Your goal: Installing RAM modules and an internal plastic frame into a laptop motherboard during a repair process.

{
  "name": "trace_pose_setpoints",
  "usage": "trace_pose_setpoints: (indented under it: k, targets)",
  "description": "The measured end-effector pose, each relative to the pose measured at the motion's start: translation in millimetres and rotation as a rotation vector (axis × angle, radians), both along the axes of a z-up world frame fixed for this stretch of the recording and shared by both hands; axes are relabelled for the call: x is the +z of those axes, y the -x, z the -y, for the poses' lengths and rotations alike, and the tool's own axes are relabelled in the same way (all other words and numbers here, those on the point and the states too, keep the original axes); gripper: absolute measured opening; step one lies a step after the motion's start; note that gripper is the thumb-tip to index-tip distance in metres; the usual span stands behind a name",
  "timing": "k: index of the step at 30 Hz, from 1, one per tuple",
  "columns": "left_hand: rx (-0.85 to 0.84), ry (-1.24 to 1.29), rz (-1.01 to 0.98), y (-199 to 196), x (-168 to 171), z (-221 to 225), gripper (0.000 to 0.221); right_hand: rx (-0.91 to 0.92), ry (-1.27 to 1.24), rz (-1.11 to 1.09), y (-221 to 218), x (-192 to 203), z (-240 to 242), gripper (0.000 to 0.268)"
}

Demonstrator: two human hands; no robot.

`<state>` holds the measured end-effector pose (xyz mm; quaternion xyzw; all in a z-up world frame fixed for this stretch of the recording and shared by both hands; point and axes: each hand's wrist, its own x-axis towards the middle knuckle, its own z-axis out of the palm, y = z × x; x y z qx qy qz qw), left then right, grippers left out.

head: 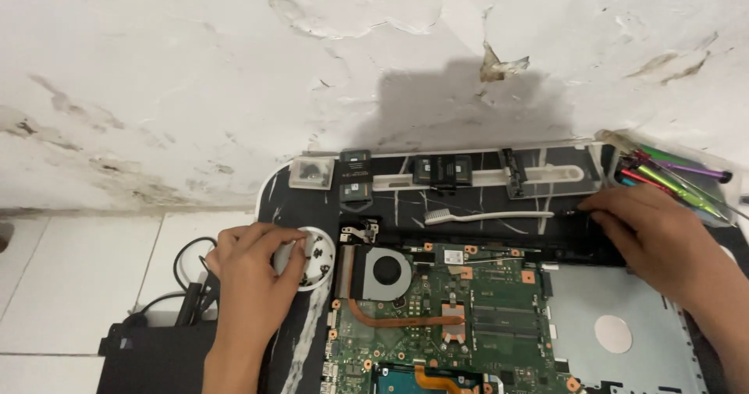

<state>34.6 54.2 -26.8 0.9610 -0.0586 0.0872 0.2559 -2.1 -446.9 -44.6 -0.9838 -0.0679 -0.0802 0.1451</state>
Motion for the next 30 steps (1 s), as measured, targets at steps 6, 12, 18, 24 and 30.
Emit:
trace_pose_setpoints:
  k: [6,12,18,24,30]
  targets:
    - [0.027,-0.001,0.039,0.8,4.6,0.9,0.024,-0.077,0.04,-0.021,4.6,15.6,-5.2,0.025]
    - [0.057,0.035,0.081,2.8,9.3,1.2,0.029,-0.193,0.023,0.202,20.6,33.2,-8.9,0.019]
    - [0.002,0.025,0.143,0.1,13.0,15.8,0.027,-0.185,0.114,0.179,18.7,21.1,6.1,0.022]
    - [-0.51,-0.186,0.184,-43.3,44.4,82.7,0.032,-0.067,-0.043,0.167,16.7,31.3,-15.8,0.019]
    - [-0.829,-0.387,0.275,-100.8,18.1,137.4,0.046,0.01,-0.09,0.08,18.3,39.3,-24.0,0.03]
